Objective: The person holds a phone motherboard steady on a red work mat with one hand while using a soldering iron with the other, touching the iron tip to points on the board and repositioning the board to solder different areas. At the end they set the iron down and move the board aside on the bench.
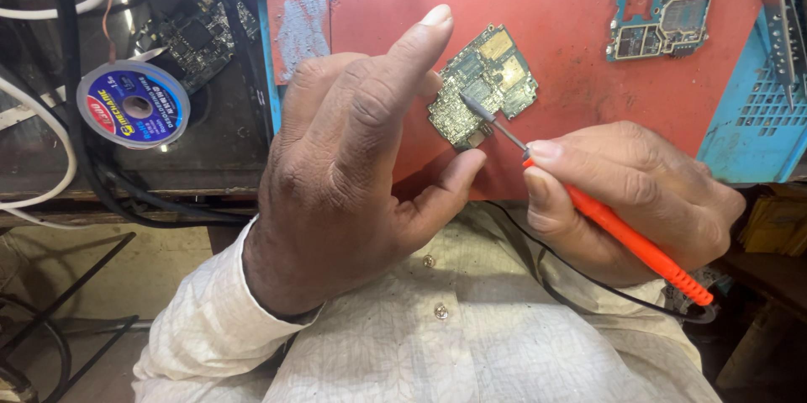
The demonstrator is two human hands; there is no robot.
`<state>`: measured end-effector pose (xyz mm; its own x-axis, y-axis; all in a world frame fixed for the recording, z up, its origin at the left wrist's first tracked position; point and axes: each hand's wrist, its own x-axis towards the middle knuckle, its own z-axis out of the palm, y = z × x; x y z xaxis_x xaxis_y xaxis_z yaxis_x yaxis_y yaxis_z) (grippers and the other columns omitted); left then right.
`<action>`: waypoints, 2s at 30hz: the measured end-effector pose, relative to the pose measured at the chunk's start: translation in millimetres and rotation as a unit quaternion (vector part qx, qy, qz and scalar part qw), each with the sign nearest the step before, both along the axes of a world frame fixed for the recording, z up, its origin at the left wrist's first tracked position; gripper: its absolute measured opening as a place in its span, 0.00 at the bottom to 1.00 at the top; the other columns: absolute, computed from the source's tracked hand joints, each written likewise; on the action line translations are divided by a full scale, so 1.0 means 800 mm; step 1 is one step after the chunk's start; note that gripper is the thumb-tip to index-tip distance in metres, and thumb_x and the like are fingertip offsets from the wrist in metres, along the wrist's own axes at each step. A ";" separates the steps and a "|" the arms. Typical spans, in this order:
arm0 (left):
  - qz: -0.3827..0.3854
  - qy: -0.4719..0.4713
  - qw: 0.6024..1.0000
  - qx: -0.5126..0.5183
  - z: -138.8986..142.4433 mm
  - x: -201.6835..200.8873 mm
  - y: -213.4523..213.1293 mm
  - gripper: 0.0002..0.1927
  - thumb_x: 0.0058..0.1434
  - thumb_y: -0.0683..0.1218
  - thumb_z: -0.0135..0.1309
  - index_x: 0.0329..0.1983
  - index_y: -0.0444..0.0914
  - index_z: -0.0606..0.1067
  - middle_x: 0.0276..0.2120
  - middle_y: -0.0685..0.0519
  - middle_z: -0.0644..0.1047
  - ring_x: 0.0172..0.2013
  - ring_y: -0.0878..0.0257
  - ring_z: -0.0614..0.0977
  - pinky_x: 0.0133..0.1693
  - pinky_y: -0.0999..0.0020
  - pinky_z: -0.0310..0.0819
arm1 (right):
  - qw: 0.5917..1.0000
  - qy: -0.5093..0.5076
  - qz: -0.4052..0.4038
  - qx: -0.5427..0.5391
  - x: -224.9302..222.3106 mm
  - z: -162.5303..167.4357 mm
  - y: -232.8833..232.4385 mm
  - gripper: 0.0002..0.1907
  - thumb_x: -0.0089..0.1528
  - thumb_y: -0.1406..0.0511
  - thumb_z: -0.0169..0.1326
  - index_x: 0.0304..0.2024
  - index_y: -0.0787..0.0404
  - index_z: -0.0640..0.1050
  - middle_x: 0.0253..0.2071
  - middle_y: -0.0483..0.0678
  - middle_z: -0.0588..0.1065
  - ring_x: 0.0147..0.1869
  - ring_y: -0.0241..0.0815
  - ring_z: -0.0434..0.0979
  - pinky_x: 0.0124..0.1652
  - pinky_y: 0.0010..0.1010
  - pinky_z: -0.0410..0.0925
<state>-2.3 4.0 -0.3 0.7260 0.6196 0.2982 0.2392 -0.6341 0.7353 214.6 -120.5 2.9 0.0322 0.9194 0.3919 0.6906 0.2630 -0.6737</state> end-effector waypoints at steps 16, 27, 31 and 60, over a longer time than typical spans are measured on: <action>-0.001 -0.002 1.000 -0.002 0.002 0.003 0.001 0.40 0.64 0.44 0.71 0.70 0.35 0.58 0.49 0.51 0.75 0.51 0.55 0.76 0.58 0.61 0.69 | 1.000 -0.012 -0.001 -0.015 0.000 0.009 0.005 0.08 0.61 0.76 0.61 0.42 0.72 0.76 0.34 0.58 0.79 0.35 0.46 0.83 0.33 0.31 0.77; 0.002 -0.010 1.000 -0.006 0.003 0.004 0.000 0.40 0.64 0.43 0.70 0.70 0.35 0.57 0.49 0.51 0.75 0.51 0.55 0.77 0.58 0.61 0.69 | 1.000 0.010 -0.012 0.002 -0.005 0.000 0.004 0.09 0.61 0.74 0.63 0.42 0.71 0.77 0.33 0.57 0.79 0.34 0.44 0.82 0.32 0.29 0.77; 0.000 -0.010 1.000 -0.008 0.003 0.005 0.001 0.40 0.65 0.43 0.71 0.70 0.35 0.57 0.49 0.50 0.75 0.51 0.55 0.77 0.58 0.61 0.70 | 1.000 -0.004 -0.017 0.004 -0.002 0.003 0.006 0.07 0.59 0.77 0.60 0.39 0.74 0.76 0.30 0.58 0.78 0.31 0.44 0.82 0.31 0.34 0.76; -0.001 -0.013 1.000 -0.006 0.003 0.005 0.001 0.39 0.64 0.43 0.70 0.70 0.34 0.58 0.48 0.50 0.76 0.51 0.54 0.77 0.58 0.61 0.70 | 0.999 -0.035 -0.020 0.006 -0.005 0.003 0.002 0.11 0.59 0.75 0.65 0.41 0.71 0.77 0.35 0.57 0.79 0.36 0.47 0.83 0.36 0.33 0.78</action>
<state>2.1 4.7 2.2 0.7189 0.6227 0.3091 0.2191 -0.6249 0.7493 210.8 -118.7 5.5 0.0411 0.9132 0.4054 0.7462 0.2418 -0.6202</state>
